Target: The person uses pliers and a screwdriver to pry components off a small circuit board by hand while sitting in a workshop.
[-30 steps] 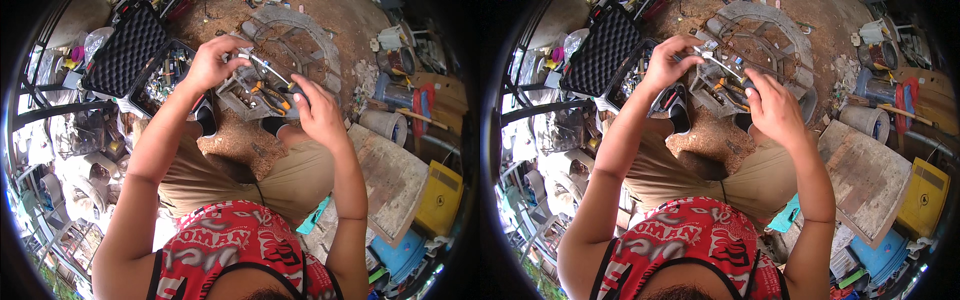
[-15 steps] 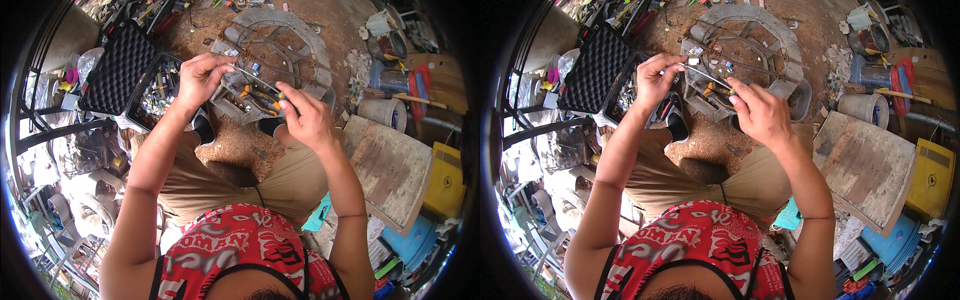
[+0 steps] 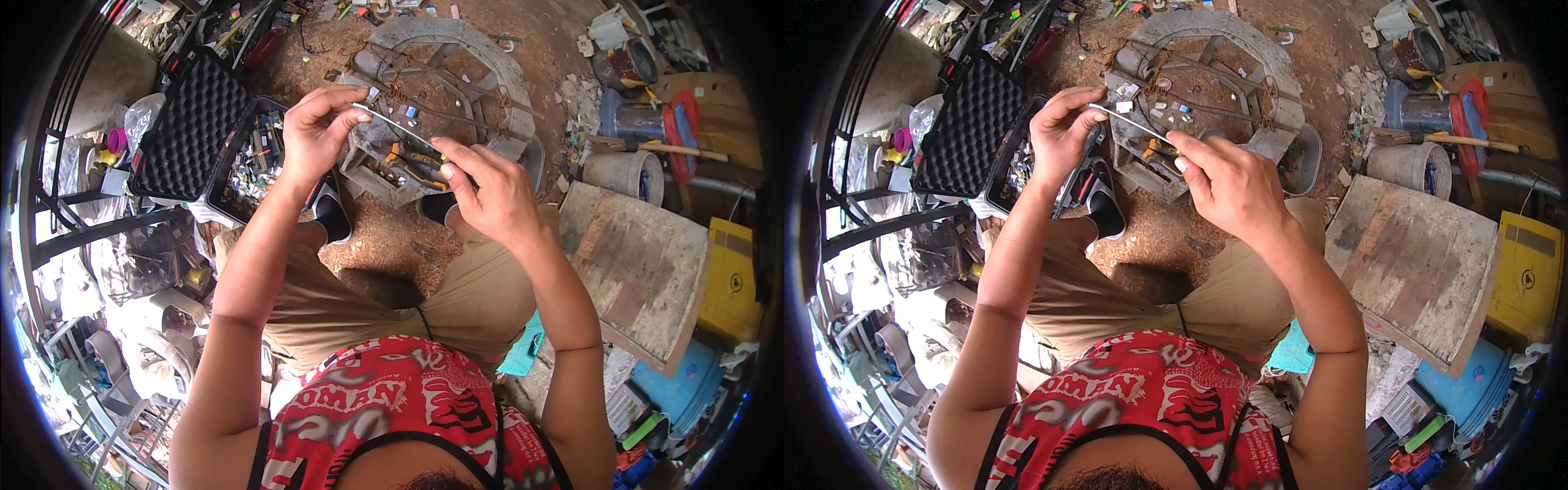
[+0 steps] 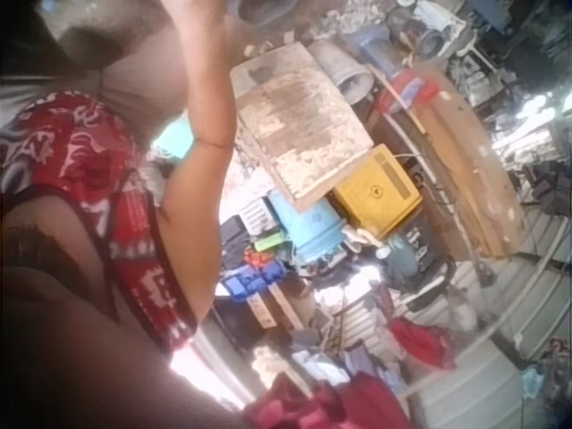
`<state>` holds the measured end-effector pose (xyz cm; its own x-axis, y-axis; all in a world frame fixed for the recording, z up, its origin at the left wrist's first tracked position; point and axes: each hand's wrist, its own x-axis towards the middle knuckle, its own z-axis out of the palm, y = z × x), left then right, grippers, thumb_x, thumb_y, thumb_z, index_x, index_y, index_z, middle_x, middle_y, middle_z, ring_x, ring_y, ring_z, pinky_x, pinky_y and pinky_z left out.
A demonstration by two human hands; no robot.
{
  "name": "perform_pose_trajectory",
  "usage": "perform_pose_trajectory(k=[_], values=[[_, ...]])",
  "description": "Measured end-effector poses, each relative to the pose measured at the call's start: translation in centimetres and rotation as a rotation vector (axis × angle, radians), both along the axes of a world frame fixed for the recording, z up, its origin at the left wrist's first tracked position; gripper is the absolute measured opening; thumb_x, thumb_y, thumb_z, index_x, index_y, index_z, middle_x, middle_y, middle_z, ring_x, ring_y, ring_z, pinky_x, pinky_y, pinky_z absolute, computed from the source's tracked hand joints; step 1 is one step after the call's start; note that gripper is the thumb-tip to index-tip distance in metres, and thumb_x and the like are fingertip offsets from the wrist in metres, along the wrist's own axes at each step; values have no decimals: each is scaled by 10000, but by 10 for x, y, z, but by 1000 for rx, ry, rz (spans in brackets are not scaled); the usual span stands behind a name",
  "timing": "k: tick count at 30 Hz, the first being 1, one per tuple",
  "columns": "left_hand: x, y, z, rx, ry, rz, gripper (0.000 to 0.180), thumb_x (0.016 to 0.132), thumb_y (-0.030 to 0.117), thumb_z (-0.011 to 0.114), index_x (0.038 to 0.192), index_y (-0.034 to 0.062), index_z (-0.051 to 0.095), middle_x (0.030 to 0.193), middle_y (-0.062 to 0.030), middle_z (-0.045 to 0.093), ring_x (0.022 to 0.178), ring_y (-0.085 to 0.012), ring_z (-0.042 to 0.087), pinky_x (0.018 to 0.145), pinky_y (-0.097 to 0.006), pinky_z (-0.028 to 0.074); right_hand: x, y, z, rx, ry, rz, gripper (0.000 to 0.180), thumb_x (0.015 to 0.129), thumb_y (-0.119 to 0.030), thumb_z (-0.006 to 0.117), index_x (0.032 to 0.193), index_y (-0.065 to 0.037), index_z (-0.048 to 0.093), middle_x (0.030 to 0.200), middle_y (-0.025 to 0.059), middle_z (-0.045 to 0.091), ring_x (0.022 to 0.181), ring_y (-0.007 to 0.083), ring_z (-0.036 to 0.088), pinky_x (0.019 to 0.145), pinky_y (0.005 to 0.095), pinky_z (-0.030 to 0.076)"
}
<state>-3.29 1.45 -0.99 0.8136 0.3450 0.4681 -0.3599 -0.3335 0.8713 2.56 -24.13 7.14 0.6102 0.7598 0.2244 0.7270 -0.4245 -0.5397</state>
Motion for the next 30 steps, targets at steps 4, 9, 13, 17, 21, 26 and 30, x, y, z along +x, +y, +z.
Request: perform_pose_trajectory(k=[4,9,13,17,21,26,30], values=[[2,-10,-11,-605,88,-159,407,840,91,759,1213,-14,633,1258,-139,644,1088,-185,645,939,-306,520,-1,0,1,-9,-62,-21,292,920,-184,617,1211,-173,646,780,76,605,621,301,628,558,414,519],[2,-18,-15,-986,131,-344,448,905,93,688,1330,45,555,1348,-126,582,1210,-223,583,1042,-361,475,-11,6,1,-75,-112,-80,324,909,-198,630,1233,-191,641,770,67,577,627,285,630,551,409,516],[2,-23,-4,-923,159,-287,463,937,83,645,1376,40,508,1311,-123,598,1214,-252,581,1062,-379,462,-16,13,2,-111,-247,-109,339,916,-170,631,1255,-182,642,789,51,597,654,255,623,584,376,509],[4,-29,-4,-891,138,-309,449,963,68,605,1393,12,488,1224,-88,637,1150,-202,610,1001,-332,495,-17,17,1,-99,-236,-109,367,908,-154,634,1273,-189,635,789,43,590,657,251,621,590,373,509],[5,-27,-4,-769,162,-295,430,964,68,596,1379,0,504,1278,-106,616,1177,-227,602,1011,-346,479,-16,18,4,-143,-165,-106,379,905,-133,629,1278,-198,638,784,58,591,647,259,612,588,379,503],[4,-26,-11,-720,235,-266,417,952,23,581,1365,3,526,1216,-110,657,1111,-185,629,976,-304,497,15,14,31,-221,-66,17,349,882,-143,625,1224,-191,672,786,98,620,666,299,639,606,413,527],[5,-23,-8,-676,257,-264,396,948,11,553,1342,-20,541,1191,-106,669,1054,-165,650,951,-292,515,41,20,44,-175,-36,112,291,870,-125,623,1147,-152,707,829,120,675,722,317,656,662,422,533]])
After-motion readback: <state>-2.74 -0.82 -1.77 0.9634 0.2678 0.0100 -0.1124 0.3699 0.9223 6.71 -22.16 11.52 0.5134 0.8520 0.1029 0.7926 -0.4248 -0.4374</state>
